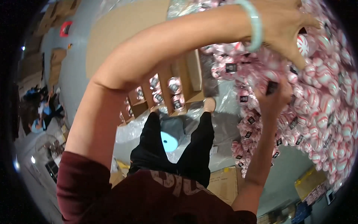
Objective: Pack individual items into partitioned cardboard boxes with protective foam inserts.
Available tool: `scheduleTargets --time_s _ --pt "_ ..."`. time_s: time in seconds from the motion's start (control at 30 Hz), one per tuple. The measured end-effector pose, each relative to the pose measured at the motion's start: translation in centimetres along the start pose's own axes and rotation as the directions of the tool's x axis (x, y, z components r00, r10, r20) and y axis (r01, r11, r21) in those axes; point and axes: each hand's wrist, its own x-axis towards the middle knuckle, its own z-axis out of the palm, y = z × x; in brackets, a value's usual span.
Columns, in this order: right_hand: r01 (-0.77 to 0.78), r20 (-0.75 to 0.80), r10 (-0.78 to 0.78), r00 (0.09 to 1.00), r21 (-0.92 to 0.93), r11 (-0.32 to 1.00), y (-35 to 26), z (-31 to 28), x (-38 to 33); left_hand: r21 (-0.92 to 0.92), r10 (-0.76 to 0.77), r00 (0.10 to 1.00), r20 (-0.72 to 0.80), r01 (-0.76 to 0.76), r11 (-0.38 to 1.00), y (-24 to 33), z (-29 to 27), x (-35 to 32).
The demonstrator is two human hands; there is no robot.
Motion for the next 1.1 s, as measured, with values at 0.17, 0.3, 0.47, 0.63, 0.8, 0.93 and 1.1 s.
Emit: scheduleTargets --time_s 0.17,0.3,0.47,0.63,0.8,0.93,1.1 --pt "-0.136 0.101 0.129 0.986 0.062 0.989 -6.3 -5.2 -4.0 -0.354 -0.169 0.984 -0.053 0.140 0.925 -6.3 -1.2 -14.5" --pt "-0.049 0.182 0.004 0.983 0.245 0.968 -8.8 -2.3 -6.8 -0.273 -0.656 0.741 -0.143 0.607 0.746 -11.7 1.5 -26.2" --pt "0.048 0.200 -0.134 0.971 0.388 0.920 -16.0 6.4 -7.9 0.240 -0.596 0.665 -0.450 0.733 0.637 -16.9 11.7 -30.6" --pt "0.028 0.292 -0.164 0.942 0.420 0.907 -22.0 11.7 -7.2 0.160 -0.649 0.620 -0.441 0.766 0.622 -17.7 14.5 -27.0" --pt "0.054 0.227 -0.184 0.956 0.481 0.875 -24.2 17.0 -6.2 0.000 -0.474 0.679 -0.560 0.573 0.820 -20.4 13.2 -27.4" --pt "0.052 0.219 -0.167 0.961 0.451 0.891 -24.5 19.3 -6.7 -0.073 -0.561 0.658 -0.503 0.614 0.786 -19.8 10.7 -30.8" --pt "0.051 0.265 -0.139 0.954 0.314 0.948 -24.3 24.4 -9.5 0.130 -0.402 0.779 -0.481 0.517 0.846 -19.1 14.5 -32.4"
